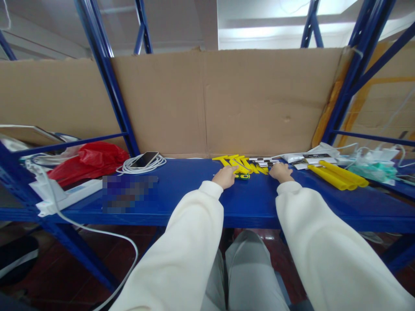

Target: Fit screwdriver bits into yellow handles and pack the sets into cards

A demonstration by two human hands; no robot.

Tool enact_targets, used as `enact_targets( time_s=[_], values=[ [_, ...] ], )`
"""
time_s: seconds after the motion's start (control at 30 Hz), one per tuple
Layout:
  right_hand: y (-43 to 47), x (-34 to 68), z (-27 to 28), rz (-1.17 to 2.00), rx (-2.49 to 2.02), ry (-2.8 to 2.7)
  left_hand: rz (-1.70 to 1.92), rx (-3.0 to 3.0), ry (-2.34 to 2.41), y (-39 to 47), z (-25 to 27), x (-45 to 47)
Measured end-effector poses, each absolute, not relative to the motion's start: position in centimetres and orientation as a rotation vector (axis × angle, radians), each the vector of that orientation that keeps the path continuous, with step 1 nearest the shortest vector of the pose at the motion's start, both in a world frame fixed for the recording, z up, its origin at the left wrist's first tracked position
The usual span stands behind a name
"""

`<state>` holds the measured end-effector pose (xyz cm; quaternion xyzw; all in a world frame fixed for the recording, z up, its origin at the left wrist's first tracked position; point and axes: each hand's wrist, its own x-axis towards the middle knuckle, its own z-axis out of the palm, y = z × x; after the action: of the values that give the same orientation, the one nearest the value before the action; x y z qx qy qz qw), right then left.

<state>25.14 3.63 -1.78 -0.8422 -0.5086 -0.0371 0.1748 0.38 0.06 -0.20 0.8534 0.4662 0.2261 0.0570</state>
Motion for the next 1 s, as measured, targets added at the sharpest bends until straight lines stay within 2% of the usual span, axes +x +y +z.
enact_targets(
  time_s=[0.17, 0.33, 0.43, 1.0],
  values=[
    [3.2, 24.4, -1.1, -0.147, -2.169, -1.433, 0.688, 2.604, 1.417, 0.0, -0.3, 0.4],
    [3.2, 21.9, -0.4, 0.291, -1.518, -1.642, 0.668, 2.64, 1.415, -0.1, -0.4, 0.5],
    [3.3, 20.4, -0.7, 0.457, -1.282, -1.722, 0.665, 2.661, 1.425, -0.3, -0.4, 0.6],
    [3.6, 19.4, -1.6, 0.487, -1.264, -1.82, 0.582, 2.77, 1.436, -0.5, -0.2, 0.7]
  ],
)
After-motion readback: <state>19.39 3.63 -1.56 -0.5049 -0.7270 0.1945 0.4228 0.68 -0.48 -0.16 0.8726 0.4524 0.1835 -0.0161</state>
